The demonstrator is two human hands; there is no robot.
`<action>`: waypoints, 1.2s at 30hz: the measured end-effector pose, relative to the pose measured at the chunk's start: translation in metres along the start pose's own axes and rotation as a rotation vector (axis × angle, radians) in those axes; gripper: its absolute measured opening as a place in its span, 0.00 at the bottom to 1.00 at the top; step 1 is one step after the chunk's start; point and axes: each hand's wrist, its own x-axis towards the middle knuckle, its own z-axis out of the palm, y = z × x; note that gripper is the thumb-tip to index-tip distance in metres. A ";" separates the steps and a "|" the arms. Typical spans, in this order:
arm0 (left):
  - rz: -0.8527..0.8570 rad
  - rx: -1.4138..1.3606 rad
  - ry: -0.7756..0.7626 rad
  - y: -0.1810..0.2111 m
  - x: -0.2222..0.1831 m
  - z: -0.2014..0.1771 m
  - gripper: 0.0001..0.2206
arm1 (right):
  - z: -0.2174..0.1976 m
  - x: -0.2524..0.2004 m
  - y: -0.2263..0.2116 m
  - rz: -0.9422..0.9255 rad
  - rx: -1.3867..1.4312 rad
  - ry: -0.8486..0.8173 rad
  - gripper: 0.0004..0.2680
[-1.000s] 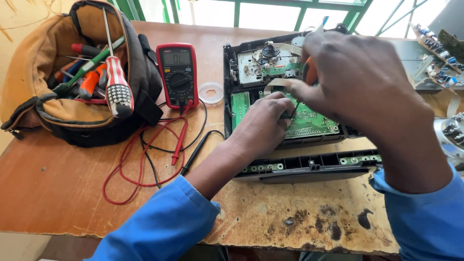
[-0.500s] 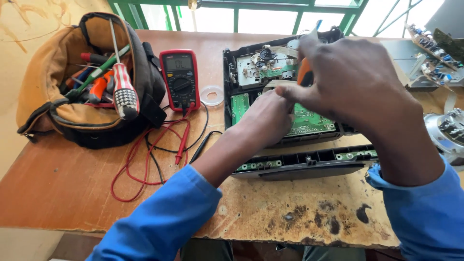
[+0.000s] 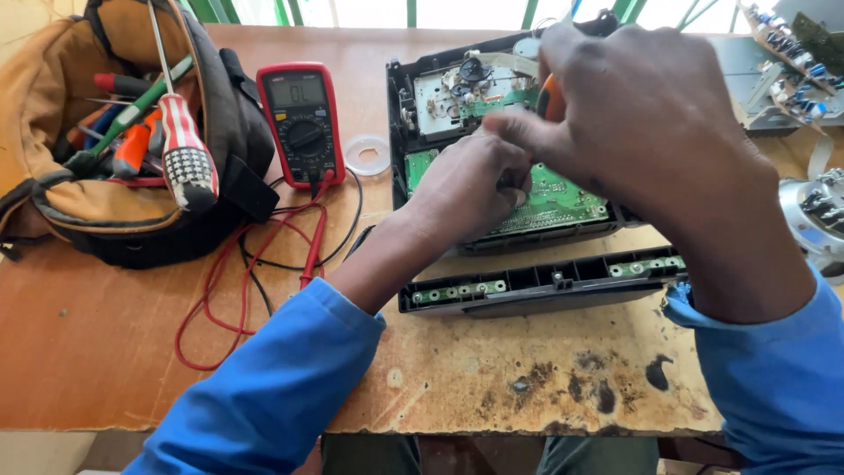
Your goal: Unscrewing and removing parts from the front panel and internal section of a stereo unit.
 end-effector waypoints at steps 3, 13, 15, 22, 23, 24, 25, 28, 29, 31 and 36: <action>0.144 0.052 0.054 -0.011 0.002 0.011 0.05 | 0.011 0.004 0.007 -0.019 -0.053 0.136 0.20; 0.200 0.155 0.016 -0.011 0.000 0.018 0.10 | 0.005 -0.006 0.001 -0.041 -0.024 0.102 0.18; 0.188 0.175 0.003 -0.011 0.001 0.017 0.09 | 0.011 -0.003 0.004 -0.008 -0.187 0.145 0.26; 0.194 0.217 0.028 -0.008 -0.002 0.017 0.06 | -0.010 0.000 0.003 -0.064 0.167 -0.062 0.16; 0.179 0.218 0.021 -0.007 -0.002 0.015 0.07 | -0.016 -0.001 0.001 -0.016 0.201 -0.140 0.18; 0.180 0.218 0.020 -0.008 -0.002 0.015 0.07 | -0.013 -0.002 0.001 -0.014 0.202 -0.140 0.18; 0.190 0.198 0.029 -0.009 -0.002 0.016 0.03 | -0.010 -0.004 0.001 0.010 0.072 -0.079 0.18; 0.210 0.184 0.027 -0.011 -0.002 0.013 0.02 | 0.005 0.001 0.009 0.013 -0.035 0.032 0.19; 0.218 0.189 0.017 -0.011 -0.002 0.012 0.05 | 0.011 0.003 0.013 -0.011 -0.013 0.079 0.14; 0.217 0.177 0.014 -0.012 -0.001 0.012 0.05 | -0.010 0.001 0.007 -0.027 0.093 -0.034 0.13; 0.214 0.181 -0.004 -0.013 -0.001 0.012 0.05 | -0.013 -0.006 0.006 0.032 0.074 -0.170 0.16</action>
